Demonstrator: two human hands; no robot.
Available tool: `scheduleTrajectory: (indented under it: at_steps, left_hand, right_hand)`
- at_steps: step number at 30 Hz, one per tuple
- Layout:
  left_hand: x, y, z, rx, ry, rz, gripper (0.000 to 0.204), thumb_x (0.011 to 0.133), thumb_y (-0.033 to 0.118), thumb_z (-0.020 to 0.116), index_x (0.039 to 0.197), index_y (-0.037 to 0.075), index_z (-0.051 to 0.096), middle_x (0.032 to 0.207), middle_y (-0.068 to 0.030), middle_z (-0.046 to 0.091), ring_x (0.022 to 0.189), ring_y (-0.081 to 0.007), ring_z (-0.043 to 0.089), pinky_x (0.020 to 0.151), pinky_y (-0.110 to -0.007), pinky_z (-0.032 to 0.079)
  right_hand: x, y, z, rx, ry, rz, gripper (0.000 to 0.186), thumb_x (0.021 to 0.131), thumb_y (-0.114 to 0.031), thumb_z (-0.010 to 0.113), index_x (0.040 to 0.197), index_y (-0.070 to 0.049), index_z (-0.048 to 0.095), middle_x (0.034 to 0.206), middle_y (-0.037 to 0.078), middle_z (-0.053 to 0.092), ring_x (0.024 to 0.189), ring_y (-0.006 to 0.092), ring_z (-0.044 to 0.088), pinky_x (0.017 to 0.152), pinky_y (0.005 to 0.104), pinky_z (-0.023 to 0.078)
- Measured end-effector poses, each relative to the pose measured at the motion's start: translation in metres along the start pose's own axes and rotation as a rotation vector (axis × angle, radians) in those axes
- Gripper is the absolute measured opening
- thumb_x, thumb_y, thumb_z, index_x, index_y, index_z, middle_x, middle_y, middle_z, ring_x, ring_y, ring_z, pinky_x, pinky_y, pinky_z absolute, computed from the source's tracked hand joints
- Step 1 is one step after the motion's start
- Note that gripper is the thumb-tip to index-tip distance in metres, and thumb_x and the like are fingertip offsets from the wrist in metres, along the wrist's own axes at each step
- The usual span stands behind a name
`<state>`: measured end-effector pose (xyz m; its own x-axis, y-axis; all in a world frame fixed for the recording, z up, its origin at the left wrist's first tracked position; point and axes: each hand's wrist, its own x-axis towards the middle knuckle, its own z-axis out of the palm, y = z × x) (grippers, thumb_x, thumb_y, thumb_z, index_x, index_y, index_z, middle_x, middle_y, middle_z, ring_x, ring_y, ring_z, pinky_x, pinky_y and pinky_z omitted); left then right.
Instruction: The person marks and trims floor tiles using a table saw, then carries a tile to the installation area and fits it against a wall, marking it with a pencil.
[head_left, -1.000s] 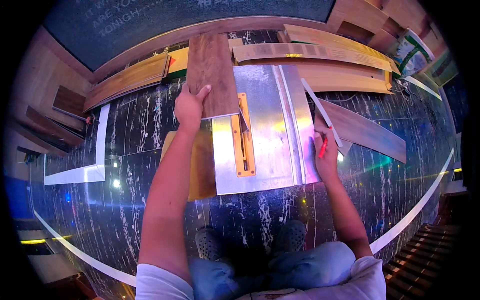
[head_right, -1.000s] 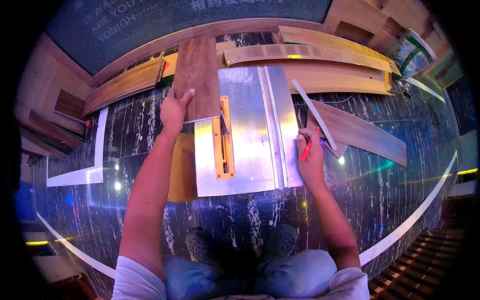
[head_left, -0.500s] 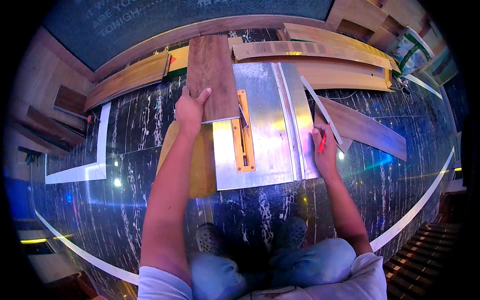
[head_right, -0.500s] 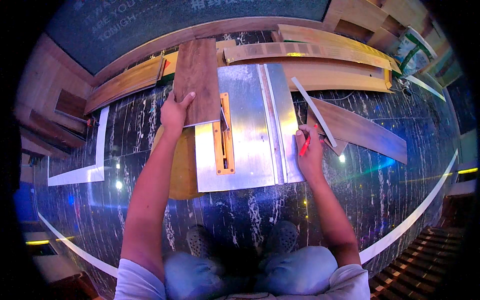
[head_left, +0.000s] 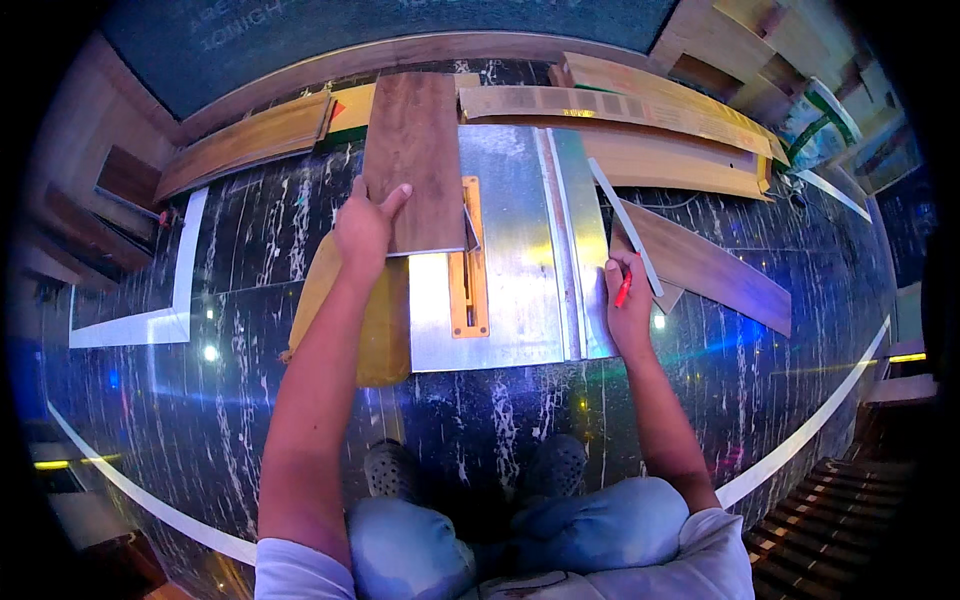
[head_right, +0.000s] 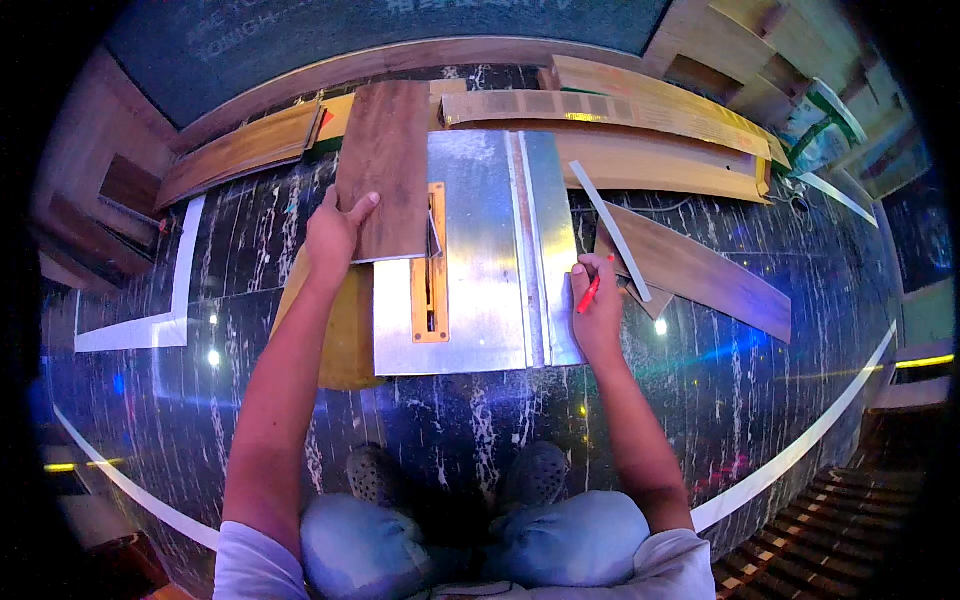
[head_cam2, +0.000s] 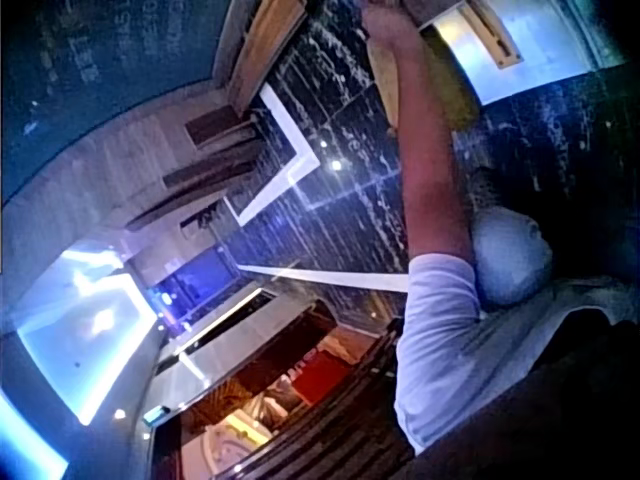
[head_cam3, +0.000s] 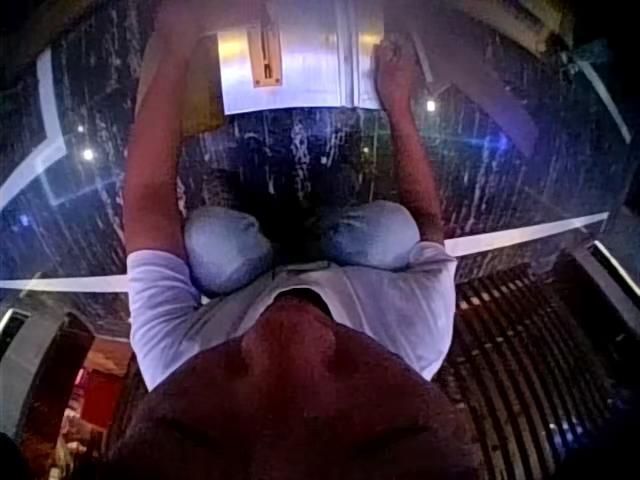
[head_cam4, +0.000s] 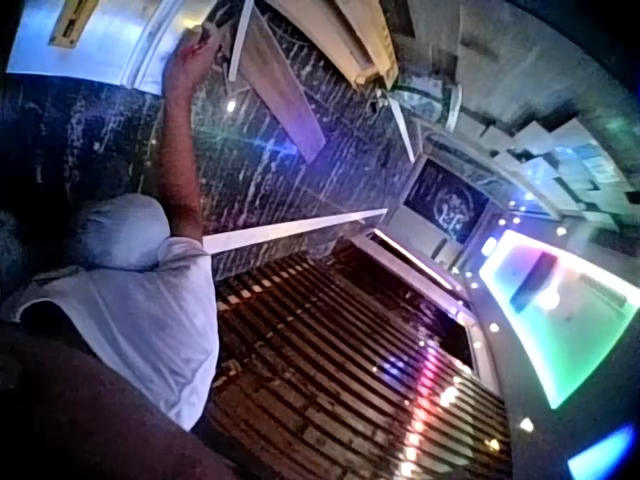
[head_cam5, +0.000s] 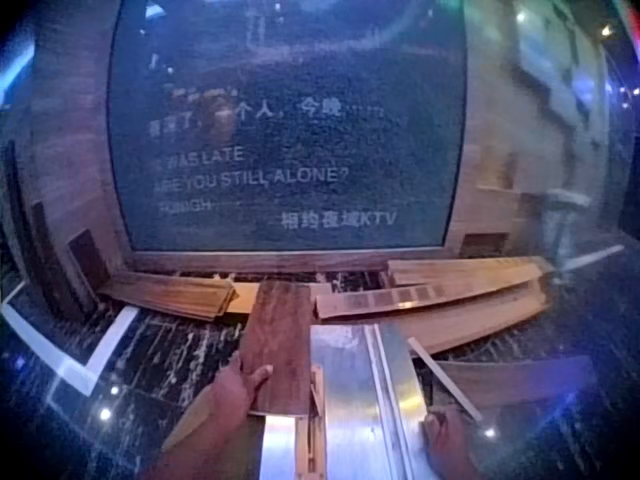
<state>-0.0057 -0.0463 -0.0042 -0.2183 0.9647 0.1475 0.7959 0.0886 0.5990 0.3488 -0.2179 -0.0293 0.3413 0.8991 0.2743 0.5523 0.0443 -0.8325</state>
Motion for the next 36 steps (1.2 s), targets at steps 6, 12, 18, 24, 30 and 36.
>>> scheduleTrajectory:
  at_steps: [6, 12, 18, 24, 30, 36]
  left_hand:
    - [-0.009, -0.005, -0.004, -0.03, 0.025, 0.041, 0.077, 0.083, 0.059, 0.076, 0.128, -0.001, 0.06, 0.105, -0.0273, 0.073, 0.102, -0.0457, 0.069, 0.088, -0.051, 0.054]
    - [-0.025, 0.007, -0.02, -0.067, -0.076, -0.033, 0.084, 0.083, 0.056, 0.077, 0.135, -0.008, 0.058, 0.115, -0.0282, 0.071, 0.107, -0.0428, 0.07, 0.092, -0.045, 0.054]
    - [-0.034, 0.0, -0.015, -0.019, -0.024, -0.038, 0.08, 0.084, 0.054, 0.078, 0.135, -0.004, 0.059, 0.115, -0.0268, 0.072, 0.107, -0.0418, 0.07, 0.091, -0.045, 0.054]
    - [-0.039, -0.012, -0.015, -0.032, -0.062, 0.003, 0.087, 0.083, 0.061, 0.075, 0.136, -0.005, 0.055, 0.106, -0.0277, 0.073, 0.099, -0.0447, 0.07, 0.085, -0.05, 0.055]
    - [-0.05, -0.018, -0.014, -0.018, -0.03, -0.015, 0.089, 0.083, 0.062, 0.075, 0.139, -0.004, 0.054, 0.102, -0.0273, 0.073, 0.096, -0.0451, 0.07, 0.084, -0.051, 0.054]
    - [-0.063, -0.016, -0.022, -0.065, -0.063, 0.006, 0.085, 0.083, 0.06, 0.076, 0.142, 0.003, 0.053, 0.104, -0.0268, 0.073, 0.095, -0.0451, 0.071, 0.082, -0.05, 0.056]
  right_hand:
    - [-0.001, 0.0, 0.002, 0.038, -0.001, 0.059, 0.021, 0.106, -0.018, 0.059, 0.118, -0.001, 0.058, 0.098, 0.01, 0.067, 0.091, 0.016, 0.063, 0.084, 0.031, 0.05]
    - [-0.002, -0.005, 0.001, 0.027, 0.02, 0.001, 0.02, 0.106, -0.018, 0.059, 0.117, -0.001, 0.058, 0.098, 0.01, 0.067, 0.09, 0.0154, 0.062, 0.083, 0.0298, 0.05]
    - [-0.002, -0.002, 0.001, 0.034, 0.0, 0.082, 0.02, 0.106, -0.018, 0.059, 0.116, -0.001, 0.059, 0.098, 0.009, 0.066, 0.09, 0.0156, 0.062, 0.082, 0.03, 0.05]
    - [-0.002, -0.002, 0.003, -0.011, 0.042, -0.018, 0.022, 0.106, -0.019, 0.059, 0.116, 0.0, 0.06, 0.098, 0.01, 0.065, 0.09, 0.0163, 0.061, 0.084, 0.0305, 0.049]
    - [-0.001, 0.003, 0.002, -0.009, 0.01, -0.012, 0.022, 0.106, -0.019, 0.059, 0.116, 0.0, 0.06, 0.1, 0.01, 0.065, 0.09, 0.0168, 0.061, 0.085, 0.0307, 0.049]
    - [-0.002, -0.001, 0.001, -0.021, 0.025, -0.048, 0.022, 0.106, -0.019, 0.059, 0.117, 0.001, 0.059, 0.099, 0.01, 0.064, 0.09, 0.0174, 0.06, 0.084, 0.0312, 0.049]
